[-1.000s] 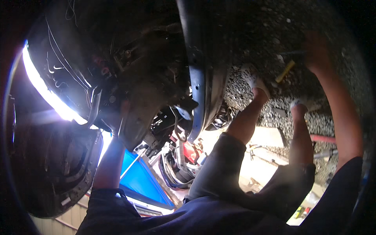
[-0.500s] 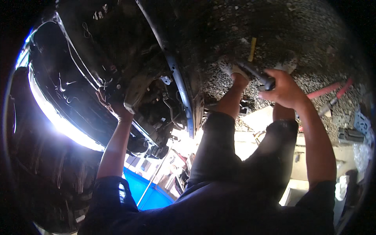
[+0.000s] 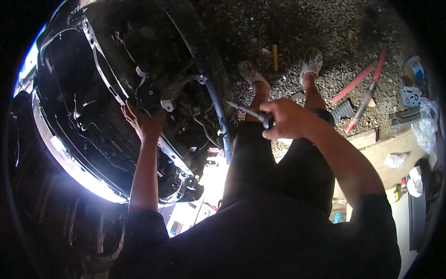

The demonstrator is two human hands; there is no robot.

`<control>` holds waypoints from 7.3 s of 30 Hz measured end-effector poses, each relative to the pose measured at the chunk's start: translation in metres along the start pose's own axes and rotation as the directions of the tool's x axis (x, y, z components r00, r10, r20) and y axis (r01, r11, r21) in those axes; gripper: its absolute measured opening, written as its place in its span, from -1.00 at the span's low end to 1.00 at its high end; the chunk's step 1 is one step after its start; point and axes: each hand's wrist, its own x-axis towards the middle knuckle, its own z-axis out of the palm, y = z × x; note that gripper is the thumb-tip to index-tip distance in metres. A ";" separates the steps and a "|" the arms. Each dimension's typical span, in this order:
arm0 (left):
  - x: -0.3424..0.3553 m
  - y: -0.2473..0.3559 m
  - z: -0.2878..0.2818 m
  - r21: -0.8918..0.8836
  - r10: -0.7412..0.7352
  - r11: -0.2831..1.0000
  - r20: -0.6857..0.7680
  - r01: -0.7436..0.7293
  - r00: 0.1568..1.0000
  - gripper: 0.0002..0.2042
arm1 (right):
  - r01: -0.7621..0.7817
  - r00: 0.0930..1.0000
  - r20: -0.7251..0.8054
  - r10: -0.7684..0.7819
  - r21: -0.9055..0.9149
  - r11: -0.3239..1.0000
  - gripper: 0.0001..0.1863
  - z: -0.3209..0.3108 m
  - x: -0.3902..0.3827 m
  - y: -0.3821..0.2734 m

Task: Repairing and assembling mechanical components on the front frame of a vehicle using hand tools.

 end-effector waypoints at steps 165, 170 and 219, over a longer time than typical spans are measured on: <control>0.038 0.000 0.001 -0.246 -0.045 0.968 0.006 0.045 0.999 -0.55 | 0.055 0.937 -0.268 0.225 0.747 0.662 -0.74 0.019 0.165 -0.098; 0.034 -0.005 0.000 -0.265 -0.026 0.964 -0.049 0.012 0.998 -0.56 | 0.140 0.862 -0.501 -0.081 0.082 0.987 -0.69 0.006 0.158 -0.115; 0.036 0.003 -0.001 -0.243 -0.049 0.969 -0.036 0.039 0.998 -0.56 | 0.118 0.942 -0.289 0.168 0.758 0.641 -0.80 0.008 0.176 -0.104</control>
